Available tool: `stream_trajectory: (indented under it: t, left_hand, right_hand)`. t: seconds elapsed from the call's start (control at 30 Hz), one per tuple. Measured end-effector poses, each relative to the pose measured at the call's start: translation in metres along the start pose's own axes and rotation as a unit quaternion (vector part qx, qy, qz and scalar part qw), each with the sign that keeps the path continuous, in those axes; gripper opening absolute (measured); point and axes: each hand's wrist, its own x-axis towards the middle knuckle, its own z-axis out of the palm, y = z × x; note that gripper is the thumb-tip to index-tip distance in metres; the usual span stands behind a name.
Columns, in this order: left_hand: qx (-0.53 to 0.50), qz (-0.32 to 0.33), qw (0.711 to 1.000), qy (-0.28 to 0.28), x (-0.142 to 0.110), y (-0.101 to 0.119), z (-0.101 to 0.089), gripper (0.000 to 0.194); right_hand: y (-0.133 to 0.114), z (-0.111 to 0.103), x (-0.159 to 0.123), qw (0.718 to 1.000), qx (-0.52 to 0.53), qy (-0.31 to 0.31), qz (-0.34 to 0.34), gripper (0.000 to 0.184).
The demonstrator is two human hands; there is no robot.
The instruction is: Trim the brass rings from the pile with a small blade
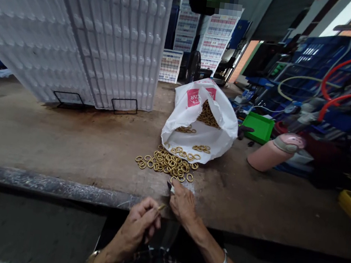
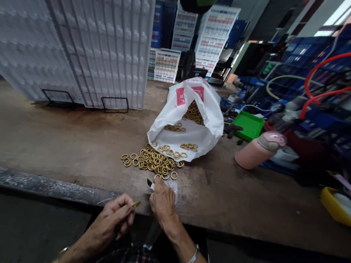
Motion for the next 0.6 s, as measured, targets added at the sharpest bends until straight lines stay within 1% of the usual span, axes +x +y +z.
stream_trajectory:
  t: [0.1, 0.17, 0.23, 0.33, 0.43, 0.47, 0.53, 0.6]
  left_hand:
    - [-0.081, -0.029, 0.996, 0.0, 0.008, -0.003, -0.004, 0.034]
    - [-0.106, -0.041, 0.993, 0.003, 0.013, -0.004, -0.004, 0.033]
    - [-0.132, -0.049, 0.99, 0.018, 0.016, -0.003, -0.003, 0.029]
    - [-0.187, -0.065, 0.979, 0.043, 0.018, -0.002, 0.0, 0.026]
    - [-0.226, -0.078, 0.971, 0.028, 0.021, -0.002, -0.001, 0.034]
    - [-0.238, -0.081, 0.968, 0.018, 0.022, -0.003, -0.002, 0.034]
    - [-0.264, -0.087, 0.961, 0.006, 0.024, -0.005, -0.005, 0.026]
    - [-0.289, -0.094, 0.953, 0.013, 0.026, -0.007, -0.008, 0.02]
  right_hand:
    - [0.011, -0.002, 0.003, 0.998, 0.009, 0.053, 0.033, 0.028]
    - [0.013, -0.002, 0.004, 0.997, 0.015, 0.064, 0.034, 0.022]
    - [0.011, -0.001, 0.006, 0.998, 0.01, 0.057, 0.035, 0.02]
    - [0.006, 0.0, 0.009, 0.998, -0.012, 0.038, 0.051, 0.025]
    - [0.004, 0.001, 0.012, 0.998, -0.022, 0.026, 0.059, 0.026]
    - [0.004, 0.0, 0.012, 0.998, -0.02, 0.026, 0.059, 0.025]
    - [0.004, 0.0, 0.013, 0.998, -0.01, 0.027, 0.059, 0.022]
    - [0.005, 0.0, 0.012, 0.998, 0.008, 0.035, 0.053, 0.019]
